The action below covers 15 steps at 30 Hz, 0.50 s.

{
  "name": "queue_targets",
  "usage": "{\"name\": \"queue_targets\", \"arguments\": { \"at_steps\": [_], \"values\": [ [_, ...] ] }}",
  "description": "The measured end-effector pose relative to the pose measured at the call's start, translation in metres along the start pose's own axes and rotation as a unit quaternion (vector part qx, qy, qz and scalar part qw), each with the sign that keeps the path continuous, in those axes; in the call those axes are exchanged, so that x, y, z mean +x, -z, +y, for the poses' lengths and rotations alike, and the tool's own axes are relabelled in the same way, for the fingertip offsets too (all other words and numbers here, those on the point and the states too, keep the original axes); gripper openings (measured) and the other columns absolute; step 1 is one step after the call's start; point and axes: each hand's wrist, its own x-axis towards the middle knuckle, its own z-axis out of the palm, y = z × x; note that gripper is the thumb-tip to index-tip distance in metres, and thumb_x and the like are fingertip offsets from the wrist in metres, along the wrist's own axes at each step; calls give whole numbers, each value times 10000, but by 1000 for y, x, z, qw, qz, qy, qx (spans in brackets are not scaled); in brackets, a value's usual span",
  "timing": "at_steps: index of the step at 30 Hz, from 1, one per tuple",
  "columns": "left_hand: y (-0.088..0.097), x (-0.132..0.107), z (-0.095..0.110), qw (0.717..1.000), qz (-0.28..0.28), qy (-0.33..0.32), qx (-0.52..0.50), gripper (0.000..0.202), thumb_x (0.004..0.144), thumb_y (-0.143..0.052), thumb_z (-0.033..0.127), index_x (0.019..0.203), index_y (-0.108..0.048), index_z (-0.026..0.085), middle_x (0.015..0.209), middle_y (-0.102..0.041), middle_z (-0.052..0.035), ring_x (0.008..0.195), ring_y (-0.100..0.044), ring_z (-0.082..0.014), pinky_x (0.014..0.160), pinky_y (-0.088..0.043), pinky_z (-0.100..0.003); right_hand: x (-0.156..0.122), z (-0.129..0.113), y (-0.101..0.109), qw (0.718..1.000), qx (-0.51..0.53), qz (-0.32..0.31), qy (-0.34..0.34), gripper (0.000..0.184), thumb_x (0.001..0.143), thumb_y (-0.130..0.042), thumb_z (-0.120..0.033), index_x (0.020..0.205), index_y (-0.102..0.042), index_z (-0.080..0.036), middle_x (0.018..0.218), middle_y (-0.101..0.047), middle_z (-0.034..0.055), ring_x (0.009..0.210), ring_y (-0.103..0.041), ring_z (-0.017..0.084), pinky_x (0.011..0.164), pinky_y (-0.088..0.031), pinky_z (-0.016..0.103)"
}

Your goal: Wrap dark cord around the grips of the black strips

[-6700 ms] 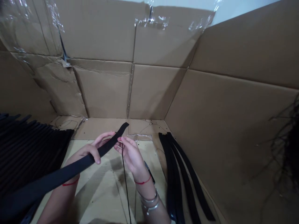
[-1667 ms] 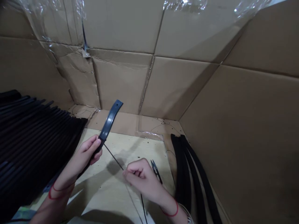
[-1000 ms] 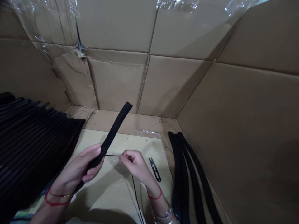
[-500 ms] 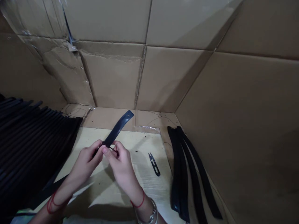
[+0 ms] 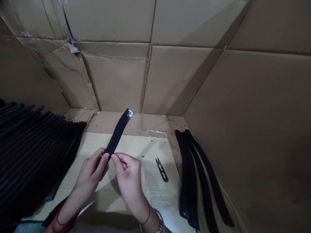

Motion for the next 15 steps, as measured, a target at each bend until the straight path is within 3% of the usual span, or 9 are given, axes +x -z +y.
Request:
{"name": "queue_targets", "arguments": {
  "at_steps": [6, 10, 15],
  "values": [
    [0, 1, 4, 1000, -21, -18, -11, 288, 967, -385, 449, 800, -455, 224, 500, -410, 75, 448, -373, -101, 476, -242, -219, 0, 2, 0, 999, -13, 43, 31, 264, 850, -639, -330, 623, -650, -194, 553, -523, -3, 548, -499, 162, 492, -411, 266],
    [-1, 0, 3, 999, -4, -16, -27, 304, 958, -414, 460, 784, -475, 218, 511, -391, 71, 459, -359, -97, 468, -221, -216, -1, 1, -1, 996, -38, 56, 54, 261, 857, -633, -321, 635, -688, -196, 546, -552, 5, 531, -525, 167, 482, -434, 272],
    [-6, -1, 6, 993, 34, -5, -112, 344, 941, -455, 482, 727, -420, 214, 525, -351, 75, 461, -310, -80, 448, -213, -202, -4, -6, -4, 994, -18, 90, 62, 126, 802, -697, -286, 773, -787, -202, 557, -640, 9, 460, -547, 148, 410, -451, 251]
  ]
}}
